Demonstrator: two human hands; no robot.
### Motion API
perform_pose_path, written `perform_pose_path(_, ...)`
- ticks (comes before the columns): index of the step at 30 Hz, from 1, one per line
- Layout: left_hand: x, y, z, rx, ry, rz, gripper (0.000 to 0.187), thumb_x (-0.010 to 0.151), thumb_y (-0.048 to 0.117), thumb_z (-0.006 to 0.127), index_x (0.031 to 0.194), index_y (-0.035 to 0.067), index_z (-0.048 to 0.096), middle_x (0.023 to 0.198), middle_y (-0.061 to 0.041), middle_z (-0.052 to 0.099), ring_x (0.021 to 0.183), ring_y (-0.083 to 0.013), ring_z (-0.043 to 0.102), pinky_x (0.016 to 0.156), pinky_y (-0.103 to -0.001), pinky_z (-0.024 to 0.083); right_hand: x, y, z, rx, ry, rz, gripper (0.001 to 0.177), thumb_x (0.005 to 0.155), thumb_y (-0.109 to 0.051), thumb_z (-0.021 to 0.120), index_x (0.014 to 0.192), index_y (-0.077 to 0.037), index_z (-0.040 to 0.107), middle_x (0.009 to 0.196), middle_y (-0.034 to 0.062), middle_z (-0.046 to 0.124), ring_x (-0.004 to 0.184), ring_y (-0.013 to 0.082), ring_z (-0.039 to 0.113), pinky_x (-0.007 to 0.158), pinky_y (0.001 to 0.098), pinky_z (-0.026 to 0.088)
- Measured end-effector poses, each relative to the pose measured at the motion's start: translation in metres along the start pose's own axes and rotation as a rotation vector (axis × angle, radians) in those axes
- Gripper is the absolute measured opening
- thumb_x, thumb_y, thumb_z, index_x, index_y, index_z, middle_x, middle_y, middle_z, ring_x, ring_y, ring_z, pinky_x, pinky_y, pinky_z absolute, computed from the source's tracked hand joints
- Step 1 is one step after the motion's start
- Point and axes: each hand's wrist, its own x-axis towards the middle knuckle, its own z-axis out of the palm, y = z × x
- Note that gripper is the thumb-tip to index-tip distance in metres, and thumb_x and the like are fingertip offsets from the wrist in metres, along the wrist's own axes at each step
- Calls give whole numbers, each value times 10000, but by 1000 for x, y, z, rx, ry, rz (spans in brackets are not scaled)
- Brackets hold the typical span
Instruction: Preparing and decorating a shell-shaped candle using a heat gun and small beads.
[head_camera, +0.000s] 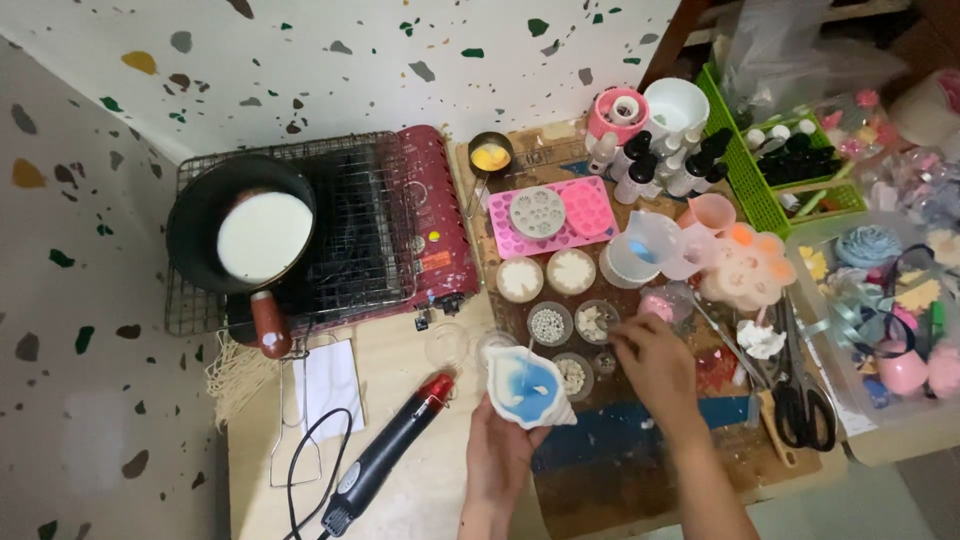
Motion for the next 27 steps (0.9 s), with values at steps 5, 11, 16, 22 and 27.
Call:
perform_pose_path(5,-2,0,9,46,51,-67,613,1011,450,326,1452,51,472,1396,-183,623,1276,-319,622,1071,-506,508,25,-14,18,-139,-217,93,177,811,-192,780,982,-169,820,1075,43,710,953,291,687,780,439,537)
perform_pose_path(11,1,-5,5,12,-66,-52,583,1025,401,327,1454,37,478,1429,-153,615,1309,-289,609,1105,-494,487,33,5,43,-262,-145,-193,184,752,-230,797,907,-134,816,1051,85,700,997,320,651,821,439,545)
perform_pose_path(16,-1,0,10,13,-72,-107,583,1036,416,305,1448,41,476,1407,-150,617,1283,-277,620,1086,-474,504,34,9,45,-292,-179,-208,137,779,-190,764,881,-105,796,1048,84,702,1011,315,656,831,440,546)
perform_pose_path(22,5,-8,2,14,-87,-108,592,1039,418,322,1453,26,480,1401,-149,629,1270,-272,633,1076,-454,511,5,-45,-32,416,15,56,152,895,-80,752,1039,-31,766,916,67,757,769,218,654,688,310,516)
perform_pose_path(27,4,-18,2,70,-162,-98,570,1051,431,347,1442,41,488,1378,-128,642,1258,-258,631,1078,-446,508,4,-85,-64,592,-254,71,129,857,-74,771,981,-42,771,1076,103,715,956,208,637,786,337,503)
